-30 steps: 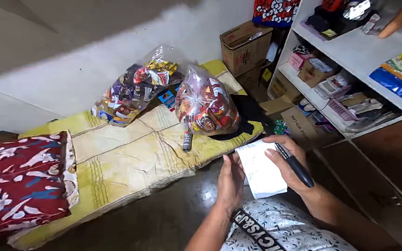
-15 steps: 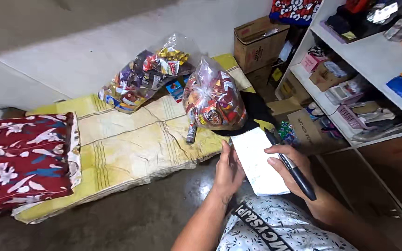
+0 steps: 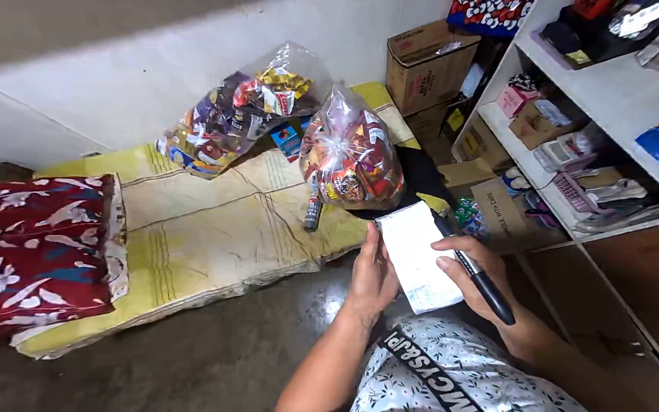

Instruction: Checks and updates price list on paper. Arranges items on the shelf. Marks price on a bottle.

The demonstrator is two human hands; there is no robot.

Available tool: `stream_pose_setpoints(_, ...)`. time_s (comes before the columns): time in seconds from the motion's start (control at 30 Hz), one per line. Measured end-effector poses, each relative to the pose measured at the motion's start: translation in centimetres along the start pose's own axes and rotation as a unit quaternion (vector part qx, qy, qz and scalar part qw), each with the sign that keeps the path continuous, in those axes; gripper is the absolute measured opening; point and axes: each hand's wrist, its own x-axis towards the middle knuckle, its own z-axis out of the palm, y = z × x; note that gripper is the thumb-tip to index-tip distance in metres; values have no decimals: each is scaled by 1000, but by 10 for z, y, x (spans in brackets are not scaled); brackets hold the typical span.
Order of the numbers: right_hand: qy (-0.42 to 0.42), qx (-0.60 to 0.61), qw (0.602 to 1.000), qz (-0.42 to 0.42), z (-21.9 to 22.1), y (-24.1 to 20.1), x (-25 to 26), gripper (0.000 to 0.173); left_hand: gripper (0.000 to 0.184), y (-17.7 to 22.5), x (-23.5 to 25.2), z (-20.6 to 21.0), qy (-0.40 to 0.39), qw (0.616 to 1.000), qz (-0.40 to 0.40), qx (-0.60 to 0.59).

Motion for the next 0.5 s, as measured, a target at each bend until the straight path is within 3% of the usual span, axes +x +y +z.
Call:
stream_pose_setpoints(0.33,7,28,999,14,3,4,2,23,50,0,3,-2,-1,1000,-16,-14)
stream_pose_setpoints(0.5,7,37,999,13,4,6,2,23,41,0,2,-1,-2,1000,-21,-4)
